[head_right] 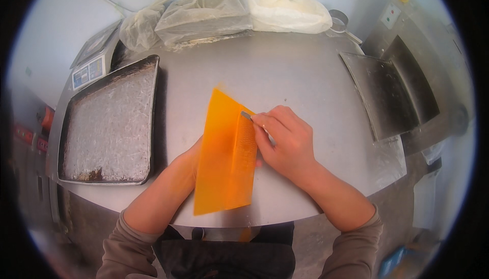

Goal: The person scores a rectangular sheet of orange dough with a small knife, making parallel lines across the surface and then perpendicular lines to form a grid. The person holds the dough steady with one hand while scoring with the other, then places the scored sheet into a cloth bag.

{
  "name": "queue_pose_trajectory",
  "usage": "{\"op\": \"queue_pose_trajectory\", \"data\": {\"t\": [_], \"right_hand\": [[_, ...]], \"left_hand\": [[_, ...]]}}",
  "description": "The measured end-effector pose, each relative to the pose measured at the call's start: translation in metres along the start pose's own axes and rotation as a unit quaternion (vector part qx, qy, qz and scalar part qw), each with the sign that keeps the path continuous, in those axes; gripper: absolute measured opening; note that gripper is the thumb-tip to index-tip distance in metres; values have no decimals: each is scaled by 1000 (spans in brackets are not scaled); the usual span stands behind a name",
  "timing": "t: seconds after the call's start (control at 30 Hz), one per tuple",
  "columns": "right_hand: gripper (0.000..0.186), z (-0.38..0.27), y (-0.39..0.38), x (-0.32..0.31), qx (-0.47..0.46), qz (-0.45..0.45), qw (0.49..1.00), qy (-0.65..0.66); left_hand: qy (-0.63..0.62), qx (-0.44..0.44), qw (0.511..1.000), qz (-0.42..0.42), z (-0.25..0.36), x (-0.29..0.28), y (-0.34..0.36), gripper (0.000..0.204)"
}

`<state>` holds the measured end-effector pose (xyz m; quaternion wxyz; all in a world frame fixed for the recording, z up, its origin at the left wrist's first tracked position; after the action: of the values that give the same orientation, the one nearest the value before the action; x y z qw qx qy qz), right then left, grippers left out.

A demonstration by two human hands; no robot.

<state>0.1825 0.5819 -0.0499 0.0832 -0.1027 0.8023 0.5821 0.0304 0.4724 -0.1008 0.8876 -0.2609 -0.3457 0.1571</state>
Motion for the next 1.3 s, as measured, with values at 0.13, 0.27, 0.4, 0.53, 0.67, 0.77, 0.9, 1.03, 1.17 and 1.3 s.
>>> {"op": "queue_pose_trajectory", "data": {"t": [0.13,0.27,0.4,0.53,0.67,0.77,0.9,1.03,1.17,1.3], "right_hand": [[23,0,-1,1,-6,4,1000,-11],[26,-4,1,0,-18,9,1000,-12],[25,-6,3,0,-21,24,999,-10],[23,-6,4,0,-14,34,999,-20],[21,-4,4,0,-9,37,999,-20],[20,-2,4,-1,5,22,1000,-8],[20,0,3,-1,2,21,1000,-14],[21,1,3,-1,-3,14,1000,-21],[21,2,2,-1,-4,11,999,-30],[21,1,2,-1,-5,7,999,-31]], "left_hand": [[4,-7,1000,-9,9,10,4,31],[-13,15,996,85,6,10,-2,36],[35,26,996,82,4,1,-13,41],[38,48,998,8,9,-5,-2,54],[-57,13,993,-99,16,-7,9,93],[-57,6,993,-103,13,-11,8,123],[-54,9,991,-124,13,-8,2,112],[-40,15,997,-72,15,-6,3,113],[-76,5,995,-62,13,-7,5,110],[-29,43,997,-60,17,-9,9,110]]}}
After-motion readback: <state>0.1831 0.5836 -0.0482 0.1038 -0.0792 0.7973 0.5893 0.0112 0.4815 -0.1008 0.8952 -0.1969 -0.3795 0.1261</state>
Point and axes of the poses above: each hand's wrist, its own y-axis towards the middle knuckle, its own x-axis out of the palm, z = x × y, the point moved 4 cm from there along y, towards the middle knuckle, and after that the axes turned 14 degrees about z, right-handed, at the moved point
